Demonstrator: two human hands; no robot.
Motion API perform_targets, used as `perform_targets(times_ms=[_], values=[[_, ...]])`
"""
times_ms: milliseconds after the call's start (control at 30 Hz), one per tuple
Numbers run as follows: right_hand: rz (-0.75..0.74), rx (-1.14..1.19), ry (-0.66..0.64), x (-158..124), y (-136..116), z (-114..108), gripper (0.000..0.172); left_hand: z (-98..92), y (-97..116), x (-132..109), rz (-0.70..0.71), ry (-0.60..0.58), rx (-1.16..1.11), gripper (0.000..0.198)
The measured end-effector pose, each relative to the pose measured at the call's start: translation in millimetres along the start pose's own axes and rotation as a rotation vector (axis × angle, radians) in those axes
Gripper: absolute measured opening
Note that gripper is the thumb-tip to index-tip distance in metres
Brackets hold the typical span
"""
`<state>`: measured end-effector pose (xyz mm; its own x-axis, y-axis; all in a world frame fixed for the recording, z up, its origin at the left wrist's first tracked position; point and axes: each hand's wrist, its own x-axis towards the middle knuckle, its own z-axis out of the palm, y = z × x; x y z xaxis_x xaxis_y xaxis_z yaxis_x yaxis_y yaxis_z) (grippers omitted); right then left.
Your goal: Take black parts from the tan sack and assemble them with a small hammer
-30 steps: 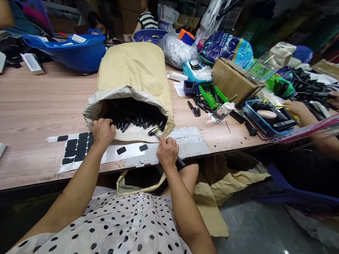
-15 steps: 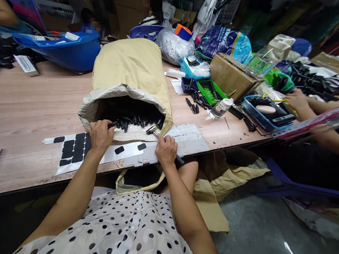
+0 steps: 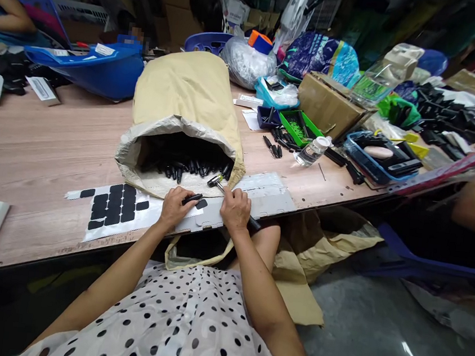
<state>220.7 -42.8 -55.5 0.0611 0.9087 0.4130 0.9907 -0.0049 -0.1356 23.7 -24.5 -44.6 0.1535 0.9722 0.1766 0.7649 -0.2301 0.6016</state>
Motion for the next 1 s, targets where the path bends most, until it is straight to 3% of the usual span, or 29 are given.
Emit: perform_targets(times_ms=[233,567,1000], values=[[0.007,0.097,-0.034,0,4,-7,0.038,1.1,-1,1,-0.026,0.016,-0.029,0.010],[-0.050,0.530,-0.059,-29,-18,-40,0.042,1.4,1,3,-0.039,0.021,-0.070,0.004],[-0.124,0.499,-0.069,-36,-22,-38,0.044,5.5,-4,4,-0.033,0.040,-0.114,0.006]])
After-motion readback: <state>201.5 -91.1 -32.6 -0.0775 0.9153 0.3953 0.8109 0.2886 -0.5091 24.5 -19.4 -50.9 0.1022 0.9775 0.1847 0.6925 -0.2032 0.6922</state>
